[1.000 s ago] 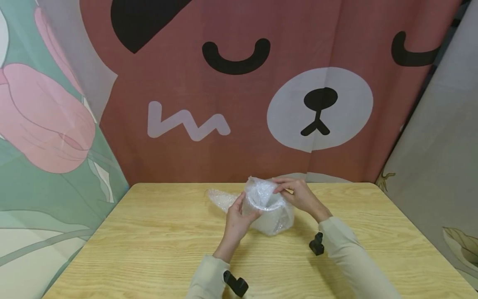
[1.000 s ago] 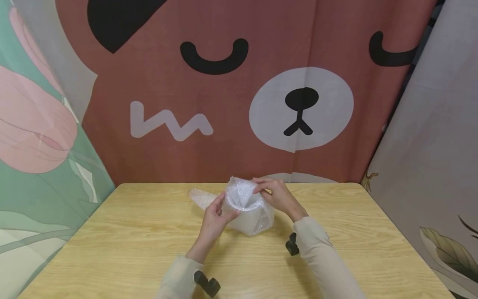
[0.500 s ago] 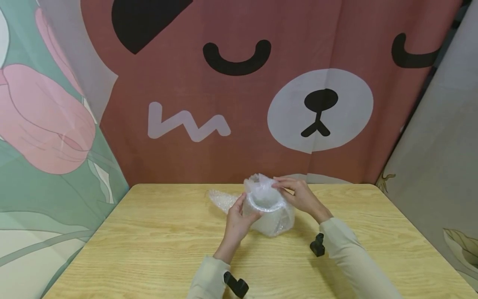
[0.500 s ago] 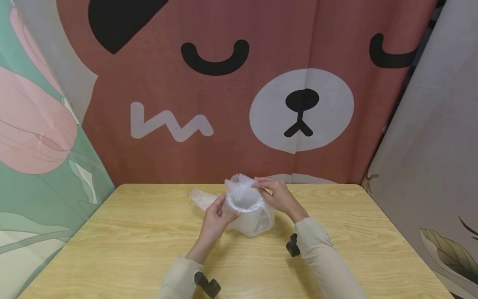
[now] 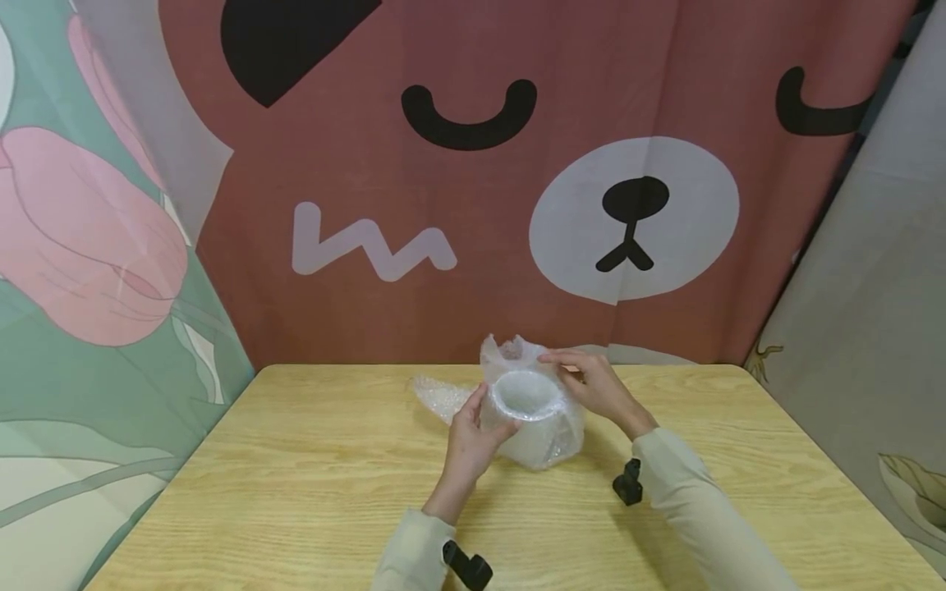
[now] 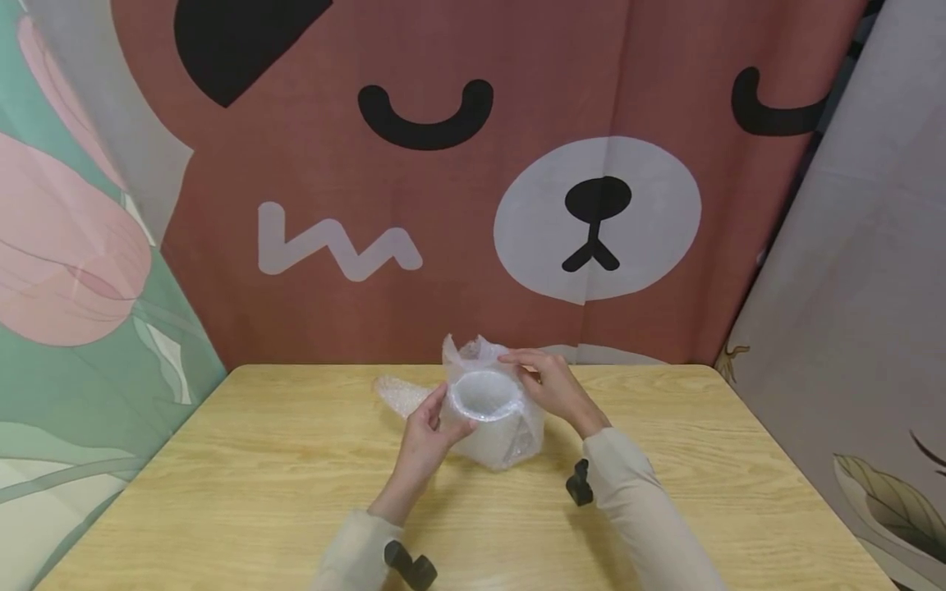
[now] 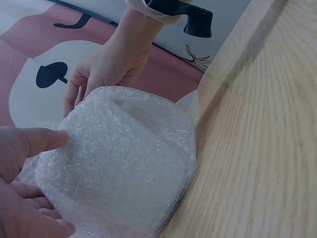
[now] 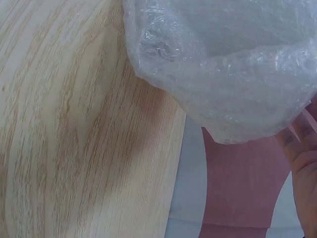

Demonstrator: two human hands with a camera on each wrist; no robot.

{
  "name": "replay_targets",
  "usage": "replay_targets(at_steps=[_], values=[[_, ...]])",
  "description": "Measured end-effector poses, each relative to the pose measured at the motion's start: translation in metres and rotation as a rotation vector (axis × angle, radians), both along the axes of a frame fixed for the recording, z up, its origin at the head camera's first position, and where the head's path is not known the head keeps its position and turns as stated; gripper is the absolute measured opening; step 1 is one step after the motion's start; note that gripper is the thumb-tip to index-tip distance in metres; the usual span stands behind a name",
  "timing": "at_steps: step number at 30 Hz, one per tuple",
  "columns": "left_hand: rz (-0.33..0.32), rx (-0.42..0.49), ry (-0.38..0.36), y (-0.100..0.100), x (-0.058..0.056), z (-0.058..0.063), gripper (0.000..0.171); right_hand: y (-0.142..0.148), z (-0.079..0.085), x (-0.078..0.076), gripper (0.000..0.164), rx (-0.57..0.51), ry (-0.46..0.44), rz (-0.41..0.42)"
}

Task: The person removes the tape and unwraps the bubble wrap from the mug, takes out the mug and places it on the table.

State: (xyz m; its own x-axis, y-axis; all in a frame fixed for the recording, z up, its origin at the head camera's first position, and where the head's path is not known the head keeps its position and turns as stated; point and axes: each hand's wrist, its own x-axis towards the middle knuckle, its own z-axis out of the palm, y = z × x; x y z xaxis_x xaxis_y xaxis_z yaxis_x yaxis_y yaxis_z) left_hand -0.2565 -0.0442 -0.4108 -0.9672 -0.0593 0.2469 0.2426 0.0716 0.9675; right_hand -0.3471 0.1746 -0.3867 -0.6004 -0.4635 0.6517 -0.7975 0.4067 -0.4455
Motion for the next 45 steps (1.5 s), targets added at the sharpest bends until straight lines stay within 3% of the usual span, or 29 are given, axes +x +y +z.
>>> replay_targets(at_steps=[7,13,22,39,45], values=[[-0.001,-0.008,0.007,-0.001,0.000,0.001,0.078,-0.001,0.000,-0.004,0.029,-0.043,-0.037,-0.001],[-0.003,0.012,-0.001,-0.001,0.001,0.002,0.077,-0.002,-0.001,-0.007,0.030,-0.066,-0.015,-0.013],[-0.014,0.012,-0.009,-0.002,0.001,0.001,0.079,-0.003,-0.004,-0.013,0.033,-0.115,-0.121,-0.076],[-0.011,0.012,-0.012,-0.004,-0.001,0.001,0.080,-0.001,-0.014,-0.017,0.033,-0.214,-0.216,-0.041],[-0.015,0.018,-0.032,-0.004,-0.002,0.000,0.079,0.002,-0.021,-0.019,0.034,-0.198,-0.294,-0.090]])
